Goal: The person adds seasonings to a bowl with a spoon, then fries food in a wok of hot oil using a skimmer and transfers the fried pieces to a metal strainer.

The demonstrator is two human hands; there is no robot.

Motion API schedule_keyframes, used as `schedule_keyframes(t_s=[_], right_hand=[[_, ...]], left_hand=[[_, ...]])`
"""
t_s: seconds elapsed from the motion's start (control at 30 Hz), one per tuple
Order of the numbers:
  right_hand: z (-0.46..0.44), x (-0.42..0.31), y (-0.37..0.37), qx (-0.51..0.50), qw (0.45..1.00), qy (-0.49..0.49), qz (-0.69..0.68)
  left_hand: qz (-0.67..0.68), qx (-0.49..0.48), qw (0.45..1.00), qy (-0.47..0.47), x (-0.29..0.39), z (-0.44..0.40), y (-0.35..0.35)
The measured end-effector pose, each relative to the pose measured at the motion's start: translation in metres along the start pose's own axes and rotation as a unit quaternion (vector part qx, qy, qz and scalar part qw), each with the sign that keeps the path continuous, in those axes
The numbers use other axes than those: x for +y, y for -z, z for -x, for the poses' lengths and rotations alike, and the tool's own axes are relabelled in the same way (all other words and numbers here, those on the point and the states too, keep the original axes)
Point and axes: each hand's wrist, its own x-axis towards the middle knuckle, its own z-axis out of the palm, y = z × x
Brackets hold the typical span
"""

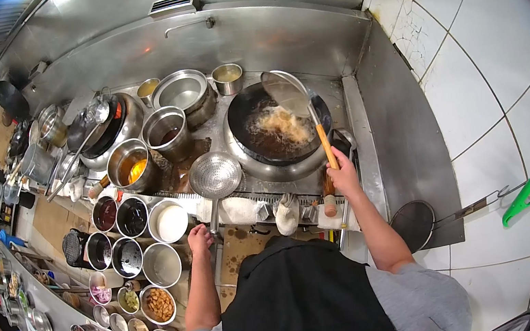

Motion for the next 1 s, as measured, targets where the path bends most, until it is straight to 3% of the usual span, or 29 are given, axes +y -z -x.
schedule_keyframes(t_s=[0.07,0.13,0.2,0.27,0.33,0.6,1.0], right_hand=[[-0.017,0.018,0.005,0.067,0.984,0.109,0.125],[-0.022,0.013,0.004,0.082,0.982,0.102,0.134],[-0.023,0.004,0.007,0.064,0.996,-0.042,0.038],[-0.025,0.006,0.008,0.051,0.997,-0.064,-0.015],[-0.025,0.005,0.006,0.012,0.976,-0.140,-0.167],[-0.022,0.012,0.006,-0.102,0.917,-0.208,-0.324],[0.012,-0.005,0.021,-0.087,0.928,-0.202,-0.301]], left_hand=[[-0.006,0.005,1.000,0.006,-0.004,-0.002,0.003],[-0.010,0.011,1.000,0.009,-0.005,-0.003,0.007],[-0.003,0.001,1.000,0.009,-0.006,-0.004,0.008],[-0.002,-0.005,1.000,0.006,-0.007,-0.003,0.010],[-0.001,-0.013,1.000,0.004,-0.005,-0.001,0.008],[-0.028,0.002,1.000,0.003,0.006,-0.001,-0.011],[-0.009,0.007,1.000,0.007,0.004,0.001,-0.005]])
